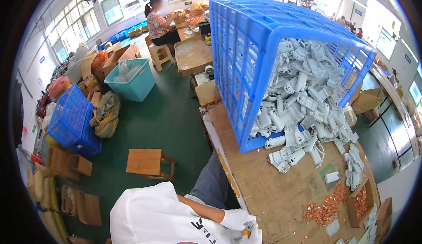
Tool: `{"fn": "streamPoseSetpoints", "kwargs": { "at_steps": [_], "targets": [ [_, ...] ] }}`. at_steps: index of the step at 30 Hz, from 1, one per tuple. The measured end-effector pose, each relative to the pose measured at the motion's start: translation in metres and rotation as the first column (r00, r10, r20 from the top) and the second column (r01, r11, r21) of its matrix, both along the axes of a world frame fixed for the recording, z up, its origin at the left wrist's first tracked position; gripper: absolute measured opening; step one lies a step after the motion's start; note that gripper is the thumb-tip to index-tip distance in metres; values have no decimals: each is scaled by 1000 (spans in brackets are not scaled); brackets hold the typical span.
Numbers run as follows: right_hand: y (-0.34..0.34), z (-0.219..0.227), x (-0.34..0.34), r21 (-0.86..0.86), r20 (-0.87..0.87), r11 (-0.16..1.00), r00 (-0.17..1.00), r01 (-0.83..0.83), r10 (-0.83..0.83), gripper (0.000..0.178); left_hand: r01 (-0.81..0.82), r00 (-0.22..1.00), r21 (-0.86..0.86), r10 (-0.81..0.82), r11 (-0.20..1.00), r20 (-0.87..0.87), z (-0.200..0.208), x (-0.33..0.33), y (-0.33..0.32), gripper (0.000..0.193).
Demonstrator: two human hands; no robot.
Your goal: The person picks up a white plastic housing and a copper contact, fits the contact into the housing by hand, and places the assembled unit into a cardboard box. This process is repeated with additional housings and contacts throughout the video.
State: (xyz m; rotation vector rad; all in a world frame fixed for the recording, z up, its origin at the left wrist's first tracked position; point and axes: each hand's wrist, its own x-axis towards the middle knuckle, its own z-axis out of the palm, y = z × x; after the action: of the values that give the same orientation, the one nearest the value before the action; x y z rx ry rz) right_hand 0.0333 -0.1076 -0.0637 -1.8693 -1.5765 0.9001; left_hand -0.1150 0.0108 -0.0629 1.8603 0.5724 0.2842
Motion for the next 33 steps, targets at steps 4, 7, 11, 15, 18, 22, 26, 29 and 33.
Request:
{"fn": "streamPoseSetpoints", "kwargs": {
  "at_steps": [4,7,11,15,18,22,26,29,33],
  "targets": [
    [2,12,-5,-18,-80,1000,997,-9,8,33,23,999,-21,-23,1000,-26,6,-5,5,16],
    [2,5,-7,5,-39,1000,999,-10,11,34,24,998,-38,-25,999,-51,9,-9,5,17],
    [3,5,-8,-25,37,999,999,-23,24,36,0,998,1,0,1000,-66,5,-12,-2,19],
    [0,-1,-8,-61,48,998,999,-12,15,39,6,990,67,4,998,-143,2,-13,-4,21],
    [-5,-13,-4,-75,54,997,998,-18,23,43,-3,994,55,9,998,-110,3,-14,-11,22],
    [-14,-42,-4,-35,181,999,983,-13,19,47,9,989,45,-3,999,-145,-1,-13,-11,24],
    [-14,-39,-7,-18,137,999,990,-27,30,45,53,975,104,-29,993,-222,11,-15,-7,24],
    [-9,-20,-19,9,49,992,991,127,-127,40,56,984,167,-26,984,-175,13,-17,-9,22],
    [-12,-2,-27,79,-1,973,976,215,-216,24,92,968,153,-52,984,-246,27,-7,-7,23]
  ]
}}
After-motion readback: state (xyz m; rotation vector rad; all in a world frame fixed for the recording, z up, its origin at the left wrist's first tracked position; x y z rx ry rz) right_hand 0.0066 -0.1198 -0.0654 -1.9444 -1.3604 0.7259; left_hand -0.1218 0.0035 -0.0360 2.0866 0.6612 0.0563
